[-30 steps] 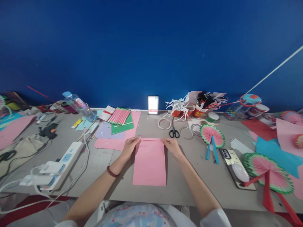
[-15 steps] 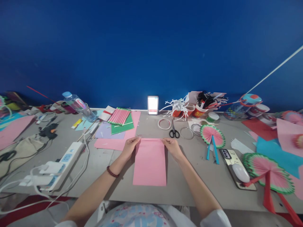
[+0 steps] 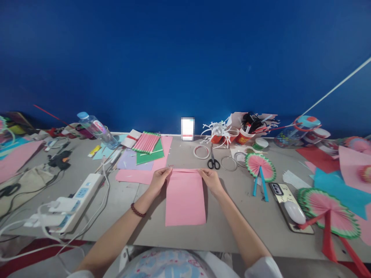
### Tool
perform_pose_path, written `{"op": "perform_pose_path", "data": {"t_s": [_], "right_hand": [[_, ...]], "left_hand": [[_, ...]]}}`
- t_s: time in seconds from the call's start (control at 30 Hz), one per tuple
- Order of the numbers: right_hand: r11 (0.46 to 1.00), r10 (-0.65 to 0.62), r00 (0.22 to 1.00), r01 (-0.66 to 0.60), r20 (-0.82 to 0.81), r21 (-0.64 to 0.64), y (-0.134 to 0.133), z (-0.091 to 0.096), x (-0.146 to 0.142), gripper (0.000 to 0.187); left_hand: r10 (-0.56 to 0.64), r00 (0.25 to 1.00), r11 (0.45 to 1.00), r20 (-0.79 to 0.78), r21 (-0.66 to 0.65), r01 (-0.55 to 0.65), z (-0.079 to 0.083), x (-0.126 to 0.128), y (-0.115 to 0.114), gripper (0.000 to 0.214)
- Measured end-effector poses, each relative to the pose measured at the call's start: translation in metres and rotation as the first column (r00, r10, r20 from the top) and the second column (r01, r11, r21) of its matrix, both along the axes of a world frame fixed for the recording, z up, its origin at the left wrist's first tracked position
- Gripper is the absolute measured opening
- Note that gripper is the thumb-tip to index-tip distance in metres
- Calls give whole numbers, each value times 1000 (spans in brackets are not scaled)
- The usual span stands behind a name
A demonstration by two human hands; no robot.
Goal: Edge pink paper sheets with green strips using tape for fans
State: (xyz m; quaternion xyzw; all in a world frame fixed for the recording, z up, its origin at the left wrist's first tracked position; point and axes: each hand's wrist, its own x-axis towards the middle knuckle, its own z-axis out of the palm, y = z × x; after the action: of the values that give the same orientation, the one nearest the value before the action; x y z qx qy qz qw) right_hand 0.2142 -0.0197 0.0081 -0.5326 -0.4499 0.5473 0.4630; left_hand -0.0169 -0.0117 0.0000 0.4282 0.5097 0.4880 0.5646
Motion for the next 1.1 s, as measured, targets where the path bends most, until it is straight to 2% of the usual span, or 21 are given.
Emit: {"op": "perform_pose_path", "data": {"t_s": [0.47,0.77,0.97,1.03,1.1], "right_hand": [[991,-81,972,54,222,125,2,-6,2,51],[990,-39,980,12,193,142,2,-1,1,46],[975,-120,936,49,331,215,0,3,0,46],[971,-125,930,43,346,235,-2,6,0,45],[971,-79,935,-6,344,239,-3,9,1,46]], "left_hand": [[11,996,997,-84,75,-5,1,-1,1,34],[9,997,997,-81,76,-3,0,-3,3,36],[-51,997,996,-57,67,55,3,-2,0,30],[-123,992,992,-11,36,124,7,-6,0,27],[-244,968,969,55,-25,245,17,-11,2,24]]}}
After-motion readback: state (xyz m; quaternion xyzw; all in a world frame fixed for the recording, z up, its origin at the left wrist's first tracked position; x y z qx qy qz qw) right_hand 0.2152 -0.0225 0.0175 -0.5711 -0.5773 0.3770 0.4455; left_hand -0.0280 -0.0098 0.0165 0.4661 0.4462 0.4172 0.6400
